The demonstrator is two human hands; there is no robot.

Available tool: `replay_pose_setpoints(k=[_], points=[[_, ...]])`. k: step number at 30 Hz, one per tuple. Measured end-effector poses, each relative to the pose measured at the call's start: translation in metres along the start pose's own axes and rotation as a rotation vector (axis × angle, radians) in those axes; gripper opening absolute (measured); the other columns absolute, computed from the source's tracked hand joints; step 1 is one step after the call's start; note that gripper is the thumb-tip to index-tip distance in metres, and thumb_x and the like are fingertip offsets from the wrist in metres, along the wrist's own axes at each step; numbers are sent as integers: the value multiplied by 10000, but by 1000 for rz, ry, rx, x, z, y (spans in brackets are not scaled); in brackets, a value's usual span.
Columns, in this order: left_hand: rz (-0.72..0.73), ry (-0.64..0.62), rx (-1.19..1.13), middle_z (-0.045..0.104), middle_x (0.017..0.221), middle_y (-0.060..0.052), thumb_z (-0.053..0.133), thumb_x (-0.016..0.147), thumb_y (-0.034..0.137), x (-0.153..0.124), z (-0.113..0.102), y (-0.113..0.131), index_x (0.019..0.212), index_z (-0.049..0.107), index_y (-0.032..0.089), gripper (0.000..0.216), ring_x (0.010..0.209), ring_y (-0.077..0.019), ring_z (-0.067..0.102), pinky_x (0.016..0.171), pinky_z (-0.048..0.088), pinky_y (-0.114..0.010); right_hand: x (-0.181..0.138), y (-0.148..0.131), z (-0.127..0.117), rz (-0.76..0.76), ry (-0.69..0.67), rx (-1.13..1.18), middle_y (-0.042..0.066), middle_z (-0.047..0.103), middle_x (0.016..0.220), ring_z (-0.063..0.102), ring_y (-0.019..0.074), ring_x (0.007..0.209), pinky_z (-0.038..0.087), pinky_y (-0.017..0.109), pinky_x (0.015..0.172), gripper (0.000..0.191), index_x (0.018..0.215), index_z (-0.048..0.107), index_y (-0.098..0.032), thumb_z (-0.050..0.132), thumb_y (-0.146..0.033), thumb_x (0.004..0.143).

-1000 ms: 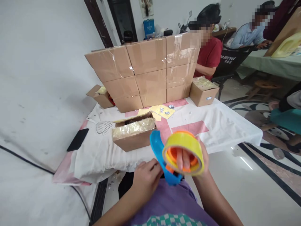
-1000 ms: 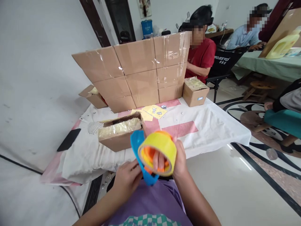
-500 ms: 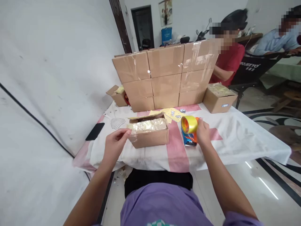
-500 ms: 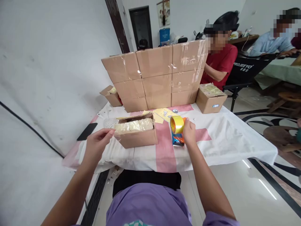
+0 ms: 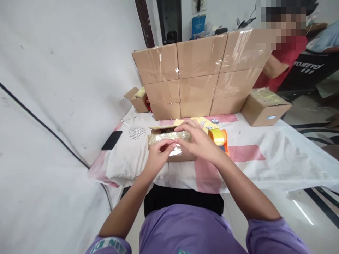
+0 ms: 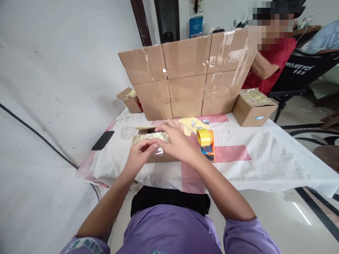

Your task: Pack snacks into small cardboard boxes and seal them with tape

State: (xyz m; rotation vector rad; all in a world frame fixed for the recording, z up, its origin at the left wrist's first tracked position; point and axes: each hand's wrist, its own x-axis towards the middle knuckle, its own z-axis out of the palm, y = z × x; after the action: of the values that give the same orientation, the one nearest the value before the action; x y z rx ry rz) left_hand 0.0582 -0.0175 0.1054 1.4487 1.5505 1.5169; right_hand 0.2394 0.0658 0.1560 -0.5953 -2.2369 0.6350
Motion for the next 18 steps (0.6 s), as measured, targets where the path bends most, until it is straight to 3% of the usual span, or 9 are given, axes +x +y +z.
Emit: replay_pose_setpoints(k=[3,5,6,8,10,11,14,18], points=[[-102,-44,70,715,688,-11,728,832,466,-3,-4,1,1172,741,181,444,654,-177,653,648,525,-305,14,-16,6,-42,20,-33,37,630,1005,560,242,1047,395,458,985,136,824,656,-221,583,-168,925],[-133,60,228,695,641,3,711,848,519,-2,-15,2,1324,659,168,594,638,-192,660,661,532,-327,11,-21,-7,-41,123,26,38,627,990,564,232,1014,412,436,955,125,834,650,-219,588,-187,938],[-88,137,343,728,709,-17,694,862,534,1,-21,2,1350,636,173,609,705,-213,691,717,545,-354,7,-24,-18,-29,166,84,38,627,975,571,224,985,428,413,921,113,848,649,-219,595,-215,947],[113,197,617,778,1040,-91,674,877,558,9,-30,-1,1384,607,198,624,1013,-284,715,923,528,-441,1,-33,-40,19,157,230,30,623,896,582,199,879,453,360,812,131,856,643,-215,607,-283,962],[314,74,857,651,1398,-138,683,864,593,20,-32,-8,1473,519,205,740,1335,-348,569,1138,381,-537,5,-40,-55,65,31,370,13,610,804,568,169,756,442,320,708,172,841,636,-209,632,-338,955],[372,-12,936,581,1484,-153,689,855,613,25,-32,-13,1521,455,195,821,1407,-361,502,1208,275,-569,11,-41,-57,82,-42,420,7,607,778,558,157,718,432,307,677,182,832,635,-207,648,-349,945],[390,-130,1024,635,1417,-175,677,860,641,32,-31,-28,1604,278,148,978,1343,-345,577,1277,77,-570,41,-23,-38,90,-185,432,9,628,799,562,147,721,419,292,672,134,841,641,-202,660,-307,921],[350,-127,949,732,1282,-104,717,826,648,26,-34,-39,1644,93,168,1136,1284,-305,631,1285,105,-537,80,28,19,101,-250,141,23,661,889,578,165,792,416,300,747,62,917,632,-190,607,-168,865]])
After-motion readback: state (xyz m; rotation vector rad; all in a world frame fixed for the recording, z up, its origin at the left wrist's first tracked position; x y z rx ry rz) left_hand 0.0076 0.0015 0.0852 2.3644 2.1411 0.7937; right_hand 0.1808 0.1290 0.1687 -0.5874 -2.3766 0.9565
